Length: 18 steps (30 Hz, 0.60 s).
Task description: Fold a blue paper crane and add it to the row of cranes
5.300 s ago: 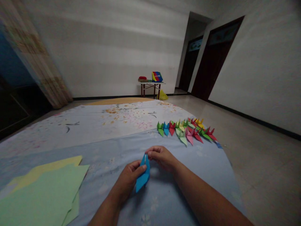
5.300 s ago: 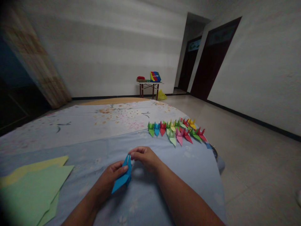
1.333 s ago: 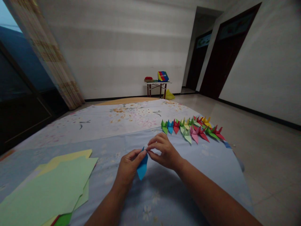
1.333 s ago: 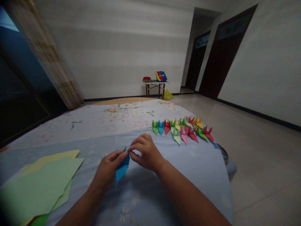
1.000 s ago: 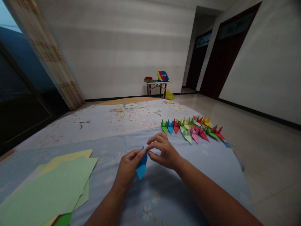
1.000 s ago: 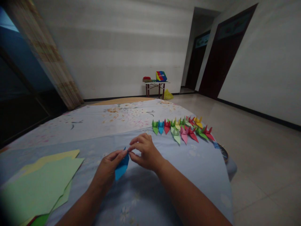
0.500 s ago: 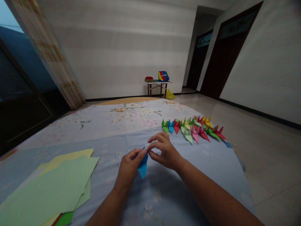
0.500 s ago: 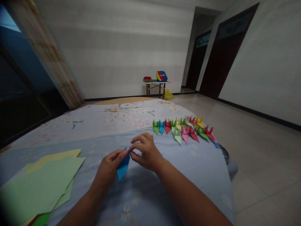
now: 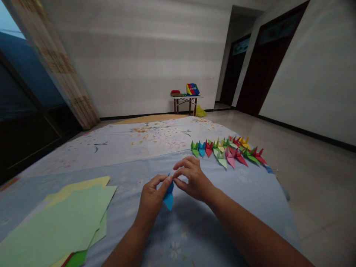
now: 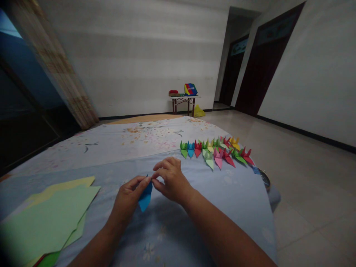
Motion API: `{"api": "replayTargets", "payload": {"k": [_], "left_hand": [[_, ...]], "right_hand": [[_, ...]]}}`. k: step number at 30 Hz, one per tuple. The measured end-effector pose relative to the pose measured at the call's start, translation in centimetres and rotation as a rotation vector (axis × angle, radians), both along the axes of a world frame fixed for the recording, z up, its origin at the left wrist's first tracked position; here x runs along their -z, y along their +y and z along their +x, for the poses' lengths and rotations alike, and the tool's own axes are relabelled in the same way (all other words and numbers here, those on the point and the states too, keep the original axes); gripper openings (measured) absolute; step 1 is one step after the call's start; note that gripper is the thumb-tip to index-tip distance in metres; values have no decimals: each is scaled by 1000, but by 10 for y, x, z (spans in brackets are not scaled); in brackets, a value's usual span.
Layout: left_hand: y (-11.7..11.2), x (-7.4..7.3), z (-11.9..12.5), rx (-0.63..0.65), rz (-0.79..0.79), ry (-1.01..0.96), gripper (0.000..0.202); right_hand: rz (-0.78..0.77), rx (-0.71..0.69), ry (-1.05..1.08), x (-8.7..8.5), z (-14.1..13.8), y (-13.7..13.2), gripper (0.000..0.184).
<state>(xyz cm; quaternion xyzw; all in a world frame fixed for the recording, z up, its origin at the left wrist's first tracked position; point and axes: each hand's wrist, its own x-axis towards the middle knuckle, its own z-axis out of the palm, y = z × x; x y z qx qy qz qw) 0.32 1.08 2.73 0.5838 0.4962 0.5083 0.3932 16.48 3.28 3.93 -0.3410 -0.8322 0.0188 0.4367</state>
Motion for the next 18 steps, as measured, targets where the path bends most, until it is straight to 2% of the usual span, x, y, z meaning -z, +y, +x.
{"api": "replayTargets", "payload": {"k": [8, 18], "left_hand": [[-2, -7, 2, -40, -18, -40, 26], [1, -2, 1, -29, -47, -81, 30]], "right_hand": [[-90, -54, 36, -7, 3, -3, 6], [-124, -56, 90, -6, 1, -4, 4]]}}
